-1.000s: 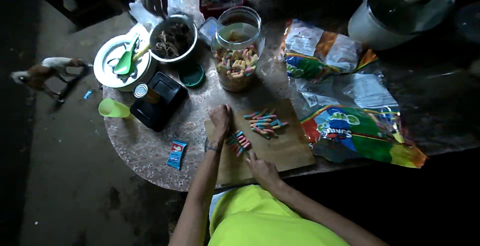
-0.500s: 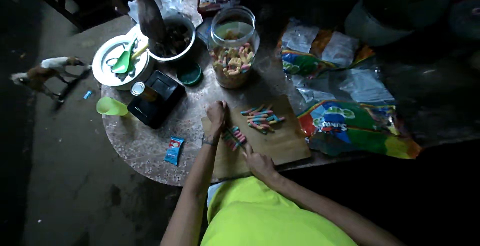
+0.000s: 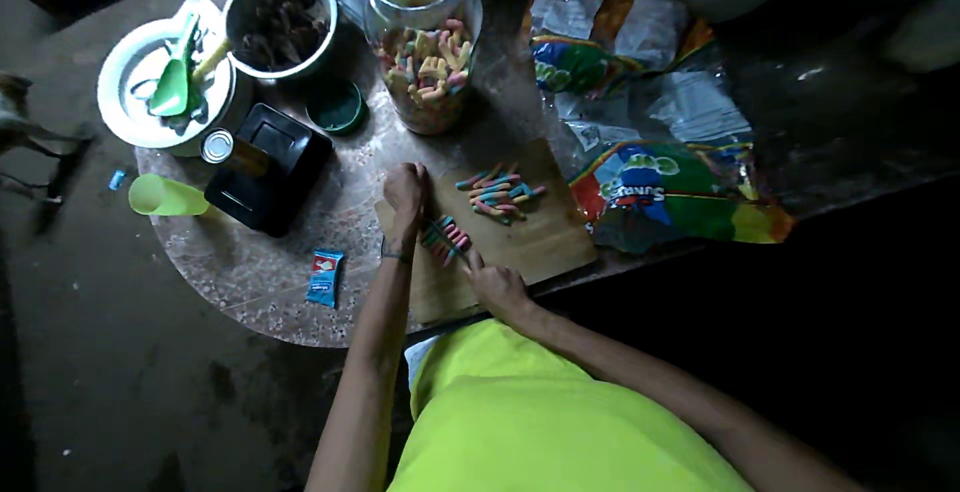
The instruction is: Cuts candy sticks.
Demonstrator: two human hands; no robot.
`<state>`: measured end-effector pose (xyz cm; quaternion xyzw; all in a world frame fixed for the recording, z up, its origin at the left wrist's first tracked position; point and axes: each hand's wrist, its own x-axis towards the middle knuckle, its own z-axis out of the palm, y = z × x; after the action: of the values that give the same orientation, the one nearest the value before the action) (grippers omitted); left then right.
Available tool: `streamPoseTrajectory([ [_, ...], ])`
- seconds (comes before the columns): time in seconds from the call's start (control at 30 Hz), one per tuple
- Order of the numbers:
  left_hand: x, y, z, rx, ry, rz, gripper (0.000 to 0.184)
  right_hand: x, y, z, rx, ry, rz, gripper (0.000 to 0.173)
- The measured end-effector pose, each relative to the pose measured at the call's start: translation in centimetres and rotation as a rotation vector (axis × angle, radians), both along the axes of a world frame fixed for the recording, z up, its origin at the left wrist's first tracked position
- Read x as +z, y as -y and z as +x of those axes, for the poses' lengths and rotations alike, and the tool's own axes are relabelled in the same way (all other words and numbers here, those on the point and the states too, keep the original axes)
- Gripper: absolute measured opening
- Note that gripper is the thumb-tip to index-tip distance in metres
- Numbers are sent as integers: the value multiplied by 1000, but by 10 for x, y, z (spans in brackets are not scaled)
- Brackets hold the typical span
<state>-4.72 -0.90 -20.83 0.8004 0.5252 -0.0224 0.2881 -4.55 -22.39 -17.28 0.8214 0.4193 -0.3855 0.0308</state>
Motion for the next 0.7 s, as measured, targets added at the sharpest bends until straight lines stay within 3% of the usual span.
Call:
streamPoseTrajectory([
  [0.17, -9, -6, -1, 5, -1, 23, 46, 33, -18, -3, -5, -39, -148, 48],
  [0.3, -2, -3, -5, -39, -16, -26, 46, 3, -6, -10, -4, 11, -49, 48],
  [0.43, -8, -10, -2, -2, -2, -4, 47, 34, -20, -6, -2, -36, -140, 48],
  [0.53, 12, -2, -5, -67, -56, -69, 44, 13, -9, -6, -14, -29, -52, 50],
  [0.7, -12, -15, -5, 0, 4, 14, 53, 40, -25, -5, 33, -43, -171, 46],
])
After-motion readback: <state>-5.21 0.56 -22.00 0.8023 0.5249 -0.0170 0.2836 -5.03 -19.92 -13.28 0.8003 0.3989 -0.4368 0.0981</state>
